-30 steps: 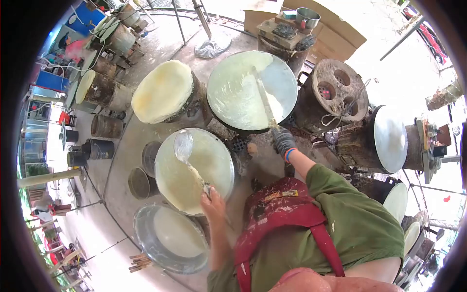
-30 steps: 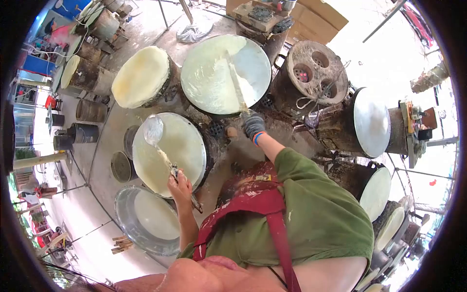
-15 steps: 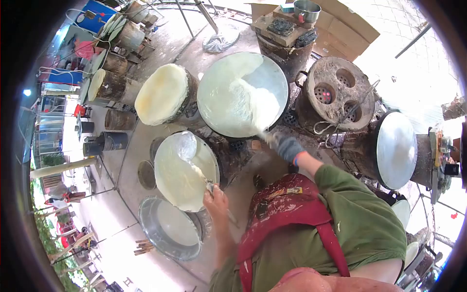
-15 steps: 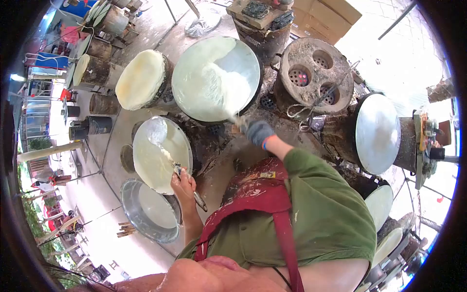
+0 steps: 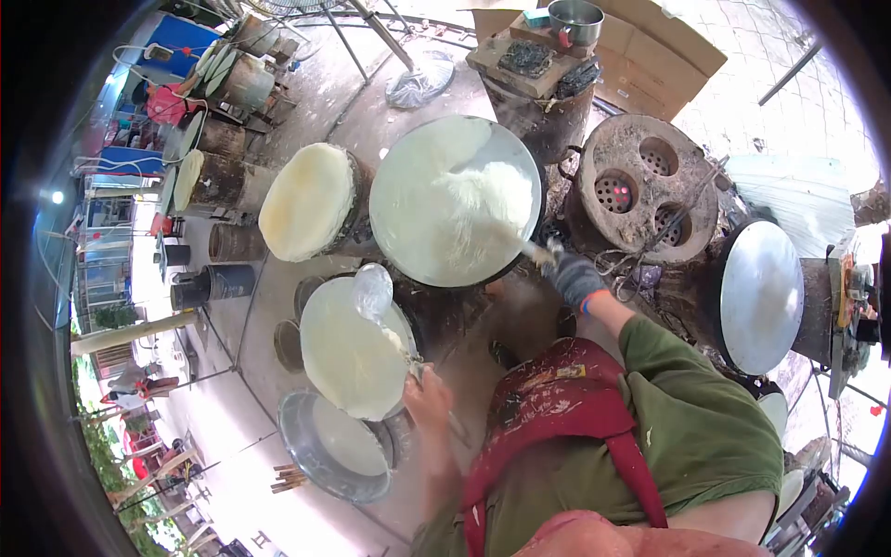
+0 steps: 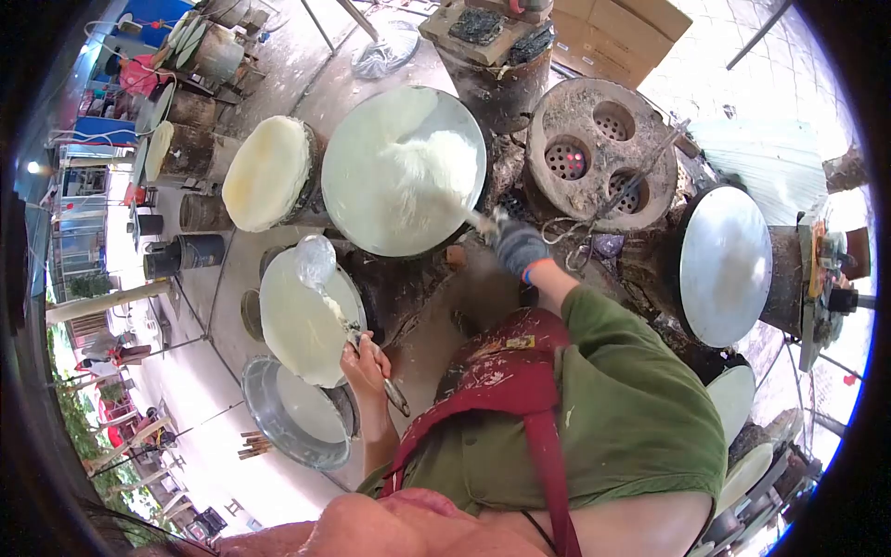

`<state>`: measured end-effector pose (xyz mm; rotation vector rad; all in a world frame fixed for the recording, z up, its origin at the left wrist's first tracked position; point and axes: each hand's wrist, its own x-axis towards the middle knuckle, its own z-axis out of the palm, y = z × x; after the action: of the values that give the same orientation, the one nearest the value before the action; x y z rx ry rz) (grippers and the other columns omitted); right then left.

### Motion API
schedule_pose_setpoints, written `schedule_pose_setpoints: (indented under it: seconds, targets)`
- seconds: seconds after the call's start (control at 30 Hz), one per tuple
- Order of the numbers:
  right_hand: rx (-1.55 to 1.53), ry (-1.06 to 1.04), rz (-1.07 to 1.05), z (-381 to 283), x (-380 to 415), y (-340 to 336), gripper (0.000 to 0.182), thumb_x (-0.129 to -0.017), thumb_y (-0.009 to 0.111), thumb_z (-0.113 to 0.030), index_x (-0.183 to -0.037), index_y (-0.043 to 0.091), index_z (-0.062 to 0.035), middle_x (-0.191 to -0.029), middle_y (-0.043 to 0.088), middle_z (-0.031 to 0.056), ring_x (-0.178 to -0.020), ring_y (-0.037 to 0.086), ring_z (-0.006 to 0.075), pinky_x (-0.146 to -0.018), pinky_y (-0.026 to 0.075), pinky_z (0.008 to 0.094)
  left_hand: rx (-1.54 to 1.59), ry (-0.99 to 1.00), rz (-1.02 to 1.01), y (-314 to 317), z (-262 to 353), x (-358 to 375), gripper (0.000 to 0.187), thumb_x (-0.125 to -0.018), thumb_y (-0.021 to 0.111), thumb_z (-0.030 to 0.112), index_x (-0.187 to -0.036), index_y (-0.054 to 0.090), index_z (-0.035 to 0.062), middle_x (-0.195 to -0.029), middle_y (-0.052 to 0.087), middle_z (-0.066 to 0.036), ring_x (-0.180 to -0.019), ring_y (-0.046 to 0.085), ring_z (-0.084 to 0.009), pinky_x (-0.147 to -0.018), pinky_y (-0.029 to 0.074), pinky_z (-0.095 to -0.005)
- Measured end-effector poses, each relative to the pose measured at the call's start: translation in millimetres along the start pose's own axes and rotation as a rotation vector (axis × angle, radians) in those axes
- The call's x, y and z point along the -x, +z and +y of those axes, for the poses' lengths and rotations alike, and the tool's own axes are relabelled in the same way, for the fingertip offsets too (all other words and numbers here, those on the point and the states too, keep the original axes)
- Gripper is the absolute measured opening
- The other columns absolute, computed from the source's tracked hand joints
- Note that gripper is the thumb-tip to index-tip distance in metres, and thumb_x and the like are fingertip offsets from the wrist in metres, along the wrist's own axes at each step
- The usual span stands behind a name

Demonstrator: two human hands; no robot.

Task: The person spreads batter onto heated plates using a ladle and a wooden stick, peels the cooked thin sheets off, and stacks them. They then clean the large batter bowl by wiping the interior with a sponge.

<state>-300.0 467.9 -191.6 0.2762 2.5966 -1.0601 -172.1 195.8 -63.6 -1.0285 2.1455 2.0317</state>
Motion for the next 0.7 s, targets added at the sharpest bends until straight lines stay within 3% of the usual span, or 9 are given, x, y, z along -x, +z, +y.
schedule_pose_setpoints:
  seconds: [0.07,0.2,0.27,0.3,0.4,0.47,0.53,0.6,0.7]
  targets:
    - [0.266,-0.177,0.149,20,-49,-1,0.042,-0.088,0.042,-0.042,-0.092,0.060,-0.0048,-0.080,0.061,0.0237,-0.073,0.060,0.0396,-0.063,0.047,0.0464,-0.032,-0.017,-0.004,5,9,3,0.019,-0.093,0.041,0.012,-0.095,0.046,-0.0057,-0.054,0.034,0.001,-0.036,0.030,-0.0074,-0.032,0.026,-0.0221]
    - [0.441,-0.294,0.182,-13,-155,-38,0.042,-0.082,0.050,-0.045,-0.096,0.060,-0.0061,-0.089,0.063,0.0203,-0.082,0.062,0.0351,-0.070,0.048,0.0451,-0.092,-0.068,0.053,6,10,8,0.018,-0.092,0.041,0.012,-0.095,0.046,-0.0049,-0.054,0.034,0.001,-0.037,0.031,-0.0077,-0.032,0.027,-0.0224]
    - [0.436,-0.228,0.265,-39,-207,-45,0.039,-0.080,0.053,-0.043,-0.093,0.062,-0.0074,-0.086,0.064,0.0190,-0.081,0.062,0.0345,-0.068,0.049,0.0450,-0.420,0.304,0.002,-27,-51,-5,0.017,-0.092,0.041,0.012,-0.094,0.046,-0.0046,-0.054,0.034,0.000,-0.037,0.032,-0.0083,-0.033,0.028,-0.0226]
    - [0.454,-0.263,0.279,-50,-223,-46,0.040,-0.081,0.052,-0.045,-0.093,0.062,-0.0074,-0.086,0.064,0.0175,-0.080,0.063,0.0337,-0.069,0.049,0.0457,-0.474,0.336,0.009,-27,-55,-2,0.017,-0.092,0.041,0.012,-0.094,0.046,-0.0046,-0.054,0.034,0.000,-0.038,0.032,-0.0084,-0.033,0.028,-0.0226]
    - [0.355,-0.487,0.303,-89,-193,-35,0.044,-0.083,0.049,-0.048,-0.094,0.060,-0.0067,-0.090,0.063,0.0166,-0.081,0.062,0.0336,-0.069,0.049,0.0441,-0.458,0.263,0.000,-18,-43,1,0.017,-0.092,0.041,0.011,-0.093,0.046,-0.0048,-0.054,0.035,0.000,-0.038,0.032,-0.0084,-0.033,0.029,-0.0225]
    - [0.110,-0.633,0.171,-87,-134,-33,0.043,-0.083,0.051,-0.047,-0.093,0.059,-0.0053,-0.090,0.062,0.0192,-0.081,0.061,0.0348,-0.070,0.048,0.0427,-0.358,0.152,-0.015,-9,-23,11,0.017,-0.092,0.042,0.012,-0.092,0.046,-0.0048,-0.054,0.035,0.000,-0.038,0.032,-0.0083,-0.033,0.029,-0.0223]
    - [0.034,-0.375,0.045,-60,-73,-45,0.038,-0.084,0.055,-0.042,-0.094,0.059,-0.0048,-0.089,0.062,0.0173,-0.080,0.061,0.0294,-0.069,0.049,0.0371,-0.225,0.054,-0.024,5,2,14,0.017,-0.092,0.043,0.012,-0.092,0.046,-0.0048,-0.055,0.035,0.000,-0.038,0.031,-0.0081,-0.033,0.029,-0.0221]
    - [-0.831,-0.269,0.229,21,-66,5,0.033,-0.085,0.057,-0.035,-0.098,0.060,-0.0049,-0.084,0.063,0.0116,-0.076,0.060,0.0237,-0.068,0.048,0.0348,-0.209,0.043,-0.020,13,13,13,0.018,-0.092,0.043,0.013,-0.091,0.047,-0.0045,-0.055,0.035,0.000,-0.038,0.032,-0.0078,-0.033,0.029,-0.0220]
    - [-0.969,0.387,-0.246,48,-29,-8,0.033,-0.085,0.058,-0.037,-0.101,0.062,-0.0075,-0.068,0.061,0.0070,-0.059,0.056,0.0159,-0.055,0.046,0.0322,-0.105,0.012,-0.013,28,18,5,0.019,-0.092,0.044,0.014,-0.092,0.047,-0.0041,-0.056,0.035,0.000,-0.040,0.032,-0.0075,-0.034,0.029,-0.0217]
